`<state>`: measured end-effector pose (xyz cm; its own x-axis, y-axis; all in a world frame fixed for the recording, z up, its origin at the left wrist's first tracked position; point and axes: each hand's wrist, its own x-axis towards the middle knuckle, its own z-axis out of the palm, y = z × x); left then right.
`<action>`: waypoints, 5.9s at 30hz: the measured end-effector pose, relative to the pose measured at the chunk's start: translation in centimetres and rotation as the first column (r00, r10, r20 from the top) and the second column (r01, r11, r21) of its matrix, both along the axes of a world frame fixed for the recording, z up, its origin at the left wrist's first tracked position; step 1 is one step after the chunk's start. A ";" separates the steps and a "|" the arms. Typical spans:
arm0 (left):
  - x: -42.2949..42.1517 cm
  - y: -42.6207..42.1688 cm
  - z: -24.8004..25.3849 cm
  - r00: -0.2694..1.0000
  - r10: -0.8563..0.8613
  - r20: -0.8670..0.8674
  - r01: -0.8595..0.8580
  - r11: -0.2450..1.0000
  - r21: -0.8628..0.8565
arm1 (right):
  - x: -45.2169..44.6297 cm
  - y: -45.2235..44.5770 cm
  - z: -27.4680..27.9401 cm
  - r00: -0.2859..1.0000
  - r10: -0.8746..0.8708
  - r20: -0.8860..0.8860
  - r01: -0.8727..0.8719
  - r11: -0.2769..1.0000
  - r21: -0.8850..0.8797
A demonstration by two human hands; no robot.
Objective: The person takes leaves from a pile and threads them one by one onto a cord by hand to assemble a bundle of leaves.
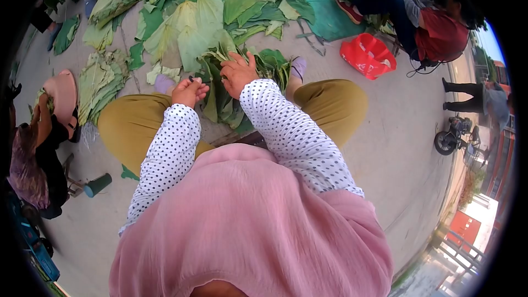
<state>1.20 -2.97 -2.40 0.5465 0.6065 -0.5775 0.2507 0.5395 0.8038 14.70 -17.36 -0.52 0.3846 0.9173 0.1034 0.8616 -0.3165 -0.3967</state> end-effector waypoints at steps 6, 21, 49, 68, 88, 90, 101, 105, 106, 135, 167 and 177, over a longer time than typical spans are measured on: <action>0.1 0.1 0.0 1.000 -0.001 0.006 0.001 1.000 -0.007 | 0.7 -1.4 -0.2 0.993 -0.118 0.023 0.120 0.989 -0.091; -0.2 0.3 -0.1 0.999 -0.038 -0.011 0.038 0.999 0.035 | -0.3 -0.5 0.8 0.997 0.007 0.071 0.011 0.969 -0.247; -2.9 6.1 21.3 0.761 -0.066 0.646 -0.184 0.932 0.311 | 0.1 2.0 6.9 0.640 0.358 -0.679 -0.328 0.927 0.179; 10.0 17.0 -1.4 0.926 0.110 -0.360 -0.035 0.977 0.210 | 10.0 0.9 17.6 0.227 0.253 -0.940 0.113 0.952 0.283; 17.9 22.3 -16.3 0.735 -0.024 -0.677 0.548 0.610 0.573 | 14.1 1.6 13.3 0.081 0.130 -0.988 0.461 0.874 0.153; 17.3 21.7 -14.2 0.926 0.008 -0.378 0.245 0.748 0.616 | 14.0 1.5 13.7 0.090 0.053 -0.995 0.441 0.893 0.087; 10.4 6.0 6.2 0.952 0.148 0.269 -0.170 0.984 0.061 | 11.1 2.2 11.8 0.254 0.156 -0.955 0.350 0.905 0.241; 8.4 1.2 10.0 0.928 0.141 0.345 -0.169 0.984 0.052 | 9.6 2.3 11.3 0.428 0.097 -0.898 0.223 0.952 0.209; 8.3 0.6 10.4 0.927 0.142 0.348 -0.170 0.984 0.052 | 9.4 2.1 11.1 0.486 0.059 -0.872 0.167 0.973 0.159; 7.3 -1.1 12.3 0.895 0.121 0.430 -0.125 0.992 -0.019 | 8.7 2.1 10.5 0.693 0.125 -0.711 0.119 0.952 0.283; 7.1 -2.4 10.8 0.897 0.085 0.435 -0.069 0.996 -0.052 | 7.8 1.9 10.3 0.809 0.261 -0.527 0.027 0.879 0.477; 6.7 -1.8 13.9 0.931 0.050 0.362 -0.151 0.955 0.256 | 9.1 1.1 9.8 0.720 0.344 -0.602 -0.162 0.928 0.336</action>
<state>7.90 -4.81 11.55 0.6098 0.7754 -0.1643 -0.1157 0.2922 0.9494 23.81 -16.28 9.24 0.1979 0.9685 0.1511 0.4046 0.0597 -0.9125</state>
